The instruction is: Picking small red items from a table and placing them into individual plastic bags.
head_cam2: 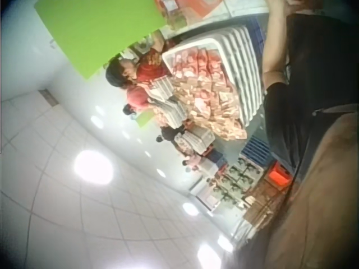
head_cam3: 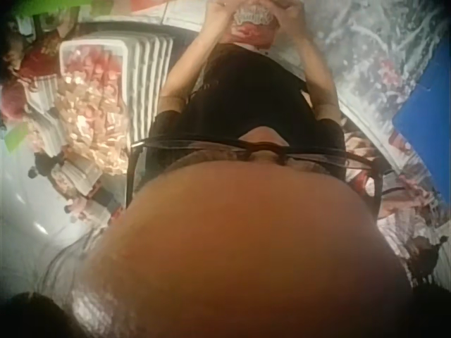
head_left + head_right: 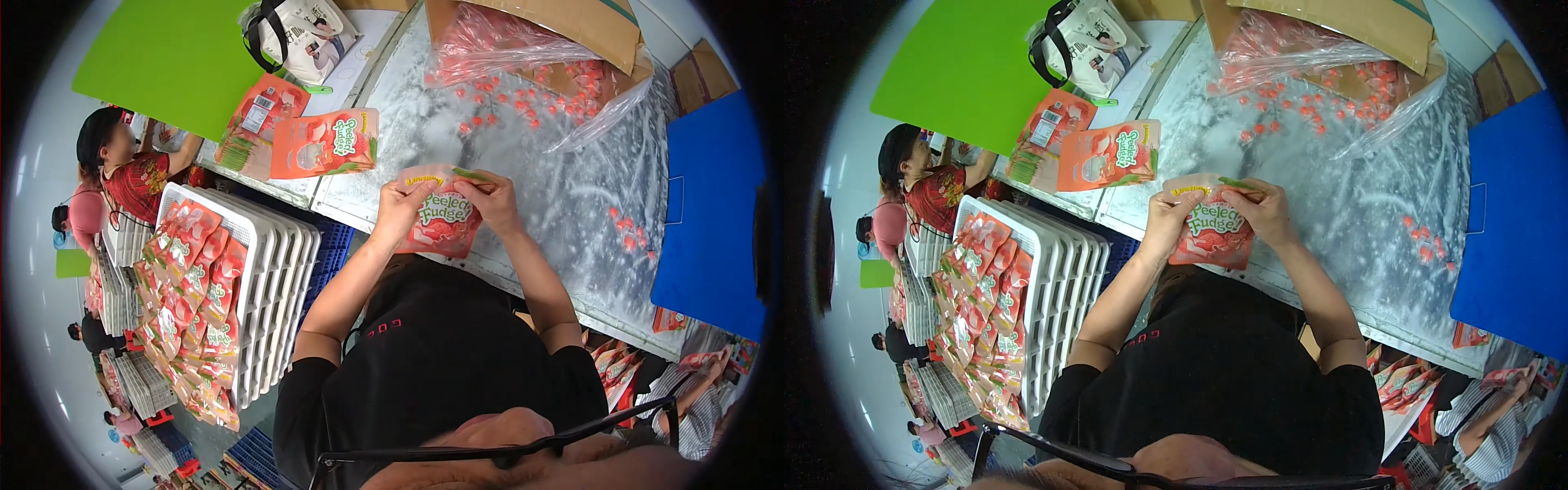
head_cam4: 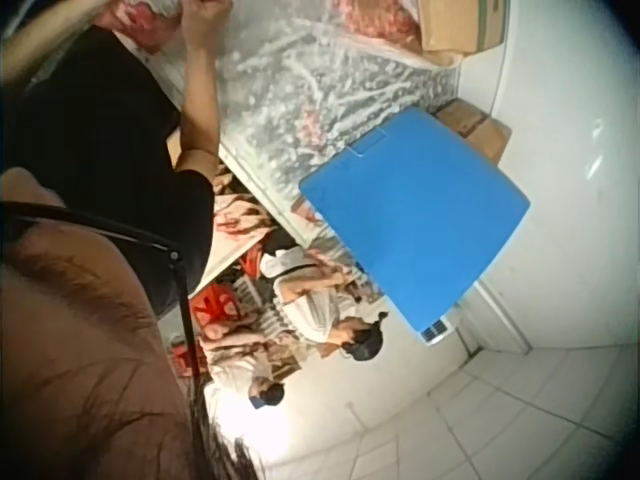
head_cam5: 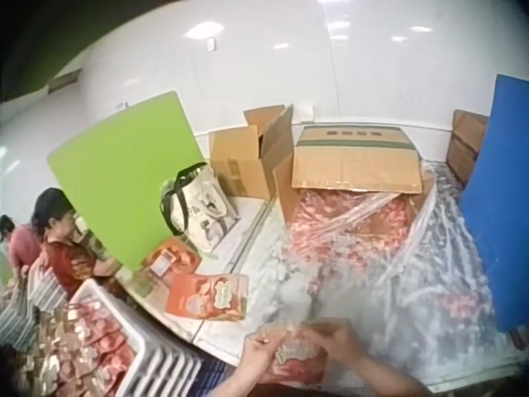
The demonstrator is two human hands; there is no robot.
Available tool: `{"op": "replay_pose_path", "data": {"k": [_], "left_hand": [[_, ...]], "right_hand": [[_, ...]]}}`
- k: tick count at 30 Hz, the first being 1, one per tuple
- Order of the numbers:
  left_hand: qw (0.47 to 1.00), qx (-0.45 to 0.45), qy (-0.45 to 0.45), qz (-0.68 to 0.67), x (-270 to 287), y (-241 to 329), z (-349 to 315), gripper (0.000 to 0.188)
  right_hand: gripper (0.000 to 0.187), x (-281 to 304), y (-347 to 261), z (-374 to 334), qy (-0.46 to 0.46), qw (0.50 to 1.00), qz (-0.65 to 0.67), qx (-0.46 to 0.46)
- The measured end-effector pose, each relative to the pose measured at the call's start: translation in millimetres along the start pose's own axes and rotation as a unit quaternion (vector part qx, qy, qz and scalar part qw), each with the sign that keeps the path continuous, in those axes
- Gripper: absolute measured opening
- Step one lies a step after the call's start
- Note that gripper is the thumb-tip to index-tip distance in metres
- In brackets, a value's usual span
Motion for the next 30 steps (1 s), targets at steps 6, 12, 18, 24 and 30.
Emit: {"op": "replay_pose_path", "data": {"k": [6, 12, 18, 24, 30], "left_hand": [[0.982, 0.022, -0.006, 0.186, 23.8, -13.0, 4.1, 0.024], [0.987, 0.006, 0.041, 0.156, 26.4, -33.6, 3.2, 0.026], [0.967, -0.027, 0.058, 0.246, 45.3, -29.9, 12.4, 0.026], [0.973, -0.032, 0.073, 0.216, 38.5, -35.1, 22.4, 0.024], [0.995, 0.081, -0.01, 0.055, 38.0, -35.2, 27.5, 0.026]], "right_hand": [[0.024, 9.7, 25.5, 4.0, 0.08, 0.996, 0.038, -0.016], [0.021, 13.4, 32.2, 5.3, 0.109, 0.986, 0.122, -0.035], [0.021, 10.7, 53.0, 12.5, 0.119, 0.99, 0.063, -0.046], [0.019, -1.7, 47.5, 4.4, 0.122, 0.99, 0.049, -0.044], [0.012, 14.3, 78.3, 18.4, 0.09, 0.989, 0.105, -0.045]]}}
Point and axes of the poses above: each hand's wrist, its own z-axis towards the middle knuckle, its own x-axis out of the back of the hand, y = z × x, the point moved 4 cm from there along z, towards the middle knuckle, and after that the axes turned 3 degrees about -y, right-handed, at the moved point
